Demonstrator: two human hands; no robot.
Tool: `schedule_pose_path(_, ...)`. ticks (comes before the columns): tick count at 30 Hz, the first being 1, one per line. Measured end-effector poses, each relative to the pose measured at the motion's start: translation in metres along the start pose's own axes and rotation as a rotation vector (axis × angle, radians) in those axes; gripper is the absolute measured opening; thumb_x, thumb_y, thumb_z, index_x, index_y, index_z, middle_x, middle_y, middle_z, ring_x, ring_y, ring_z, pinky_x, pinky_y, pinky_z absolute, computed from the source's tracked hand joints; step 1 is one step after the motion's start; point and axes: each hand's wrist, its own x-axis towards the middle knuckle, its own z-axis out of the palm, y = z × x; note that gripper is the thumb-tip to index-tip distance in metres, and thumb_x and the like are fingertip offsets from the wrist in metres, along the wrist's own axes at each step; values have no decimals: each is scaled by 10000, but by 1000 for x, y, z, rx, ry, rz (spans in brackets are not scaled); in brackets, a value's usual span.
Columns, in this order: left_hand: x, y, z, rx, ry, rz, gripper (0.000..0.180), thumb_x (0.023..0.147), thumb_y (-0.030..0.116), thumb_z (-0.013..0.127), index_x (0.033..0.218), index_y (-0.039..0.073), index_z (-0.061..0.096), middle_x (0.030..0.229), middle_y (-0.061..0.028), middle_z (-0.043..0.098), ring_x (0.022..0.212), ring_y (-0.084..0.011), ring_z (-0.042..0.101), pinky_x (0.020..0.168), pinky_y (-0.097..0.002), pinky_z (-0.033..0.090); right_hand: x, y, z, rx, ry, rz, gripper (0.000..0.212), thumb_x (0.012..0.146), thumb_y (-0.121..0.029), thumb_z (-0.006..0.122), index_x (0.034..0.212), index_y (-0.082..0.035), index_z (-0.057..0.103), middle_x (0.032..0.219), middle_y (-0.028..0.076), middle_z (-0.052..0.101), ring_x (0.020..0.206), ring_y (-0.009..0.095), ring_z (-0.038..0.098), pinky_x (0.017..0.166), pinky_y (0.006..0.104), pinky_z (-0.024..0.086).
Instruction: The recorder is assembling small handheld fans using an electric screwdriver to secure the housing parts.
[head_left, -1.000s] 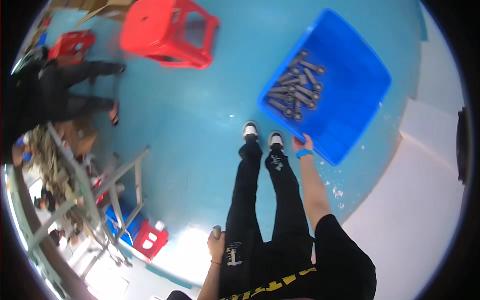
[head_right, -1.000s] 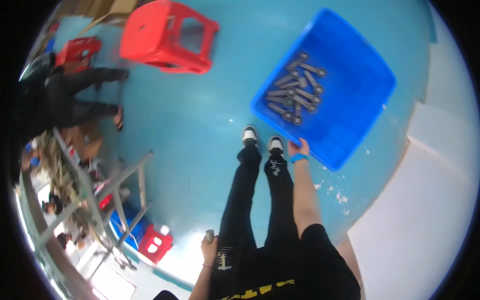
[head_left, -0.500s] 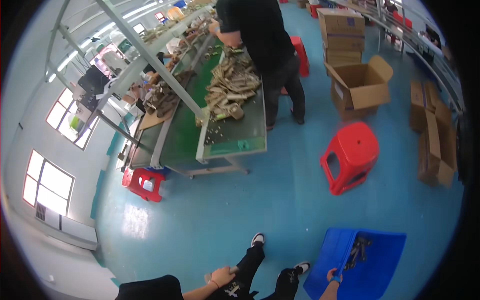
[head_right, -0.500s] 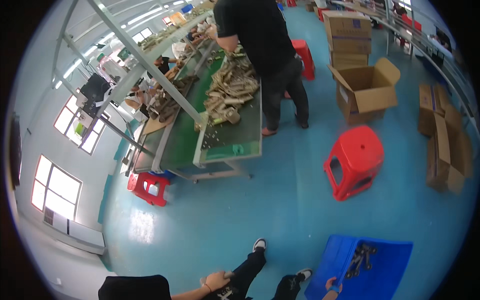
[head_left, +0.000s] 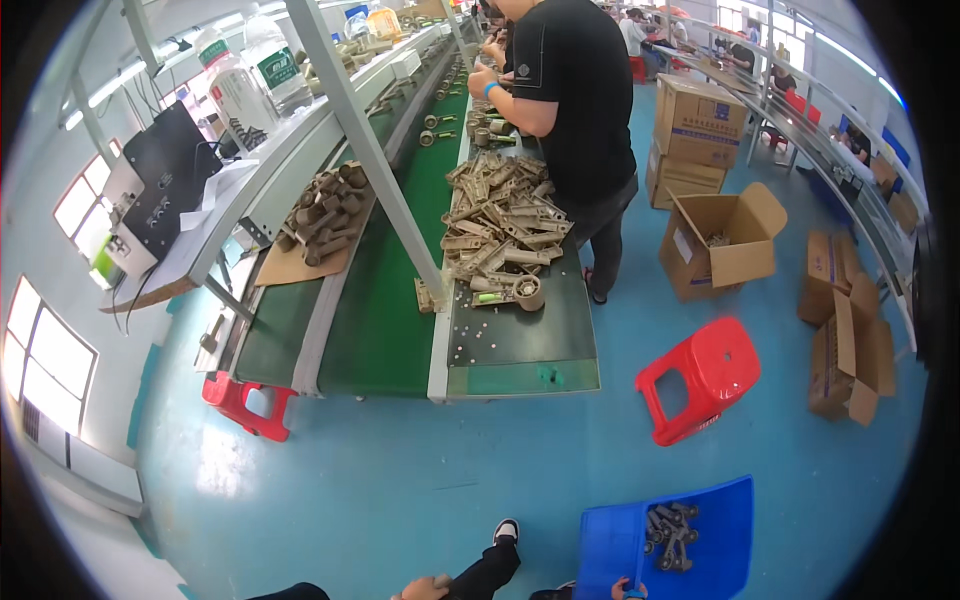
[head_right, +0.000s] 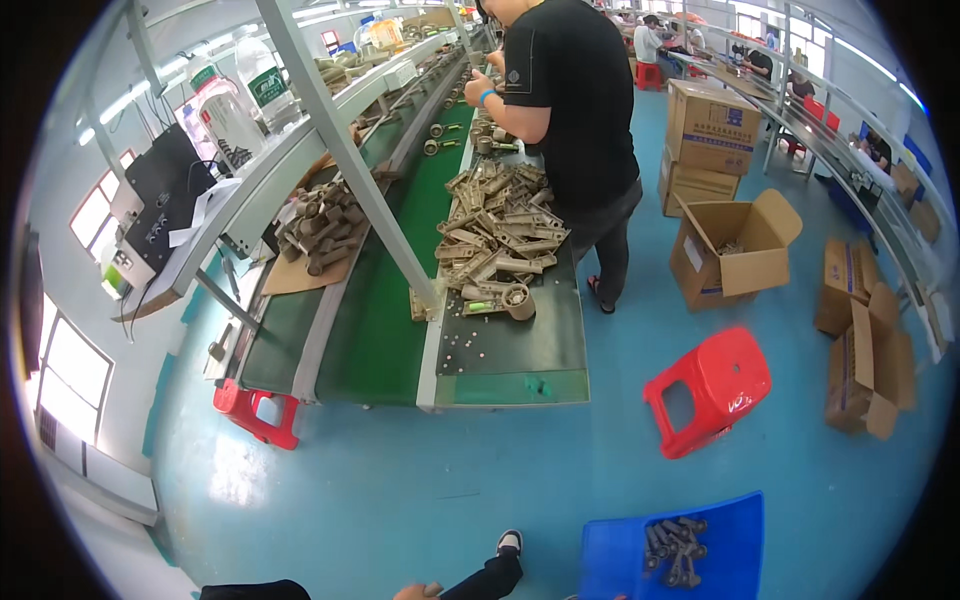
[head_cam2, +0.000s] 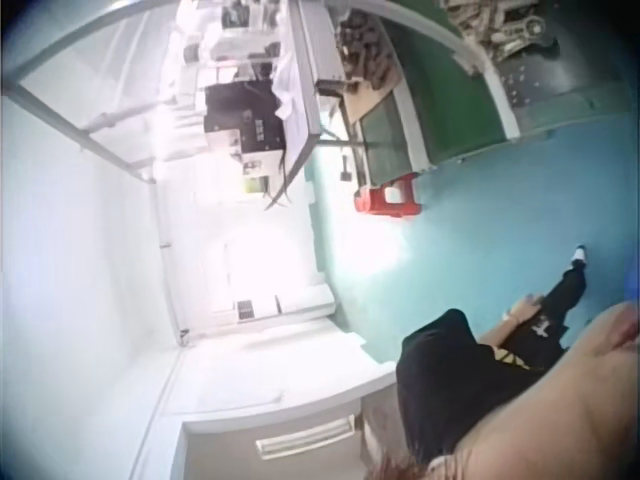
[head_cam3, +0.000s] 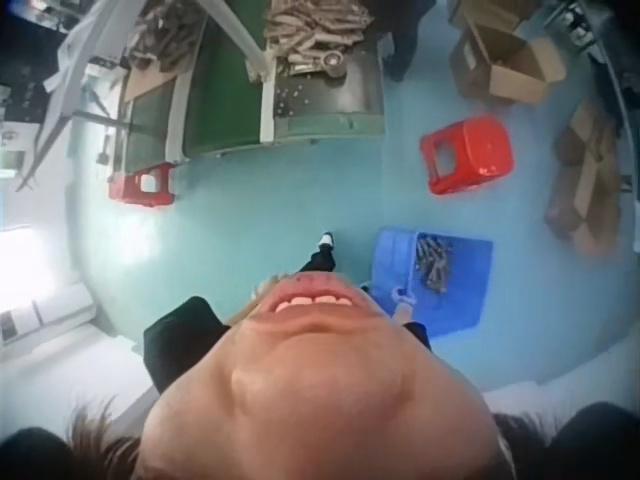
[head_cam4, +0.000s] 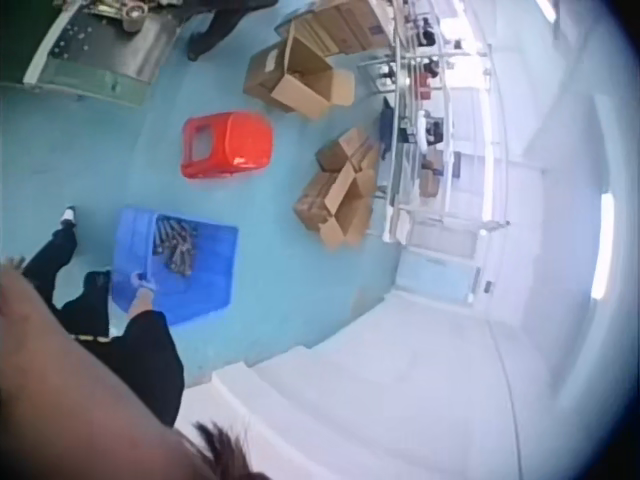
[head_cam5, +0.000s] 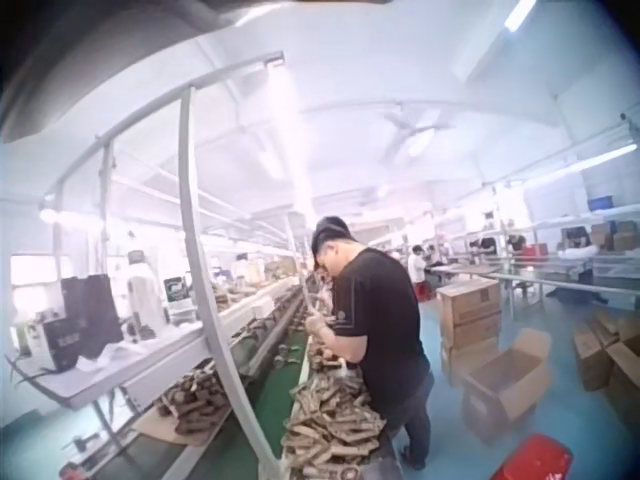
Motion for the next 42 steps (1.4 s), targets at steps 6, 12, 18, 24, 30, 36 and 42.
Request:
schedule_pose_path(6, 29, -43, 34, -6, 93, 107, 499, 877, 425, 447, 1325, 207, 428, 1305, -188, 470, 1182, -401, 470, 958, -550, 397, 78, 86, -15, -175, 215, -806, 272, 779, -266, 514, 915, -54, 617, 837, 135, 604, 690, 265, 570, 556, 372, 494)
schedule_pose_path(12, 78, -54, 73, 43, 132, 274, 437, 862, 324, 478, 1266, 157, 482, 1219, -197, 527, 1072, -423, 542, 867, -516, 483, 126, 118, -32, -110, 303, -594, 282, 750, -258, 519, 891, -27, 599, 836, 149, 625, 649, 251, 572, 549, 352, 471)
schedule_pose_path(18, 109, -113, 156, 96, 293, 286, 394, 826, 202, 497, 1212, 127, 522, 1199, -162, 536, 975, -400, 576, 800, -470, 529, 142, 222, -34, -276, 443, -718, 244, 769, -215, 489, 869, -29, 612, 807, 138, 617, 659, 262, 579, 566, 365, 466)
schedule_pose_path(24, 99, -121, 199, 50, 439, 241, 392, 819, 256, 520, 1188, 129, 555, 1177, -166, 544, 949, -402, 586, 782, -492, 528, 123, 233, -34, -366, 456, -589, 225, 799, -233, 488, 792, -36, 596, 755, 124, 602, 689, 285, 594, 613, 412, 476)
schedule_pose_path(30, 64, -111, 217, 201, 502, 349, 408, 873, 199, 440, 1267, 93, 438, 994, -245, 569, 785, -425, 598, 650, -506, 514, 122, 219, -68, -532, 496, -543, 219, 803, -216, 486, 831, -23, 586, 795, 140, 595, 713, 287, 581, 644, 417, 472)
schedule_pose_path(36, 32, -120, 233, 219, 503, 316, 413, 873, 169, 444, 1279, 100, 435, 1108, -228, 543, 829, -425, 603, 648, -495, 528, 94, 201, -90, -575, 607, -564, 213, 821, -238, 509, 894, -41, 547, 824, 121, 596, 747, 281, 583, 674, 417, 464)
schedule_pose_path(42, -14, -89, 210, -290, 509, 19, 430, 848, 356, 496, 1219, 142, 531, 1039, -210, 594, 876, -440, 602, 746, -505, 510, 58, 172, -96, -694, 650, -708, 228, 828, -249, 538, 973, -83, 481, 844, 103, 587, 753, 271, 583, 689, 410, 462)
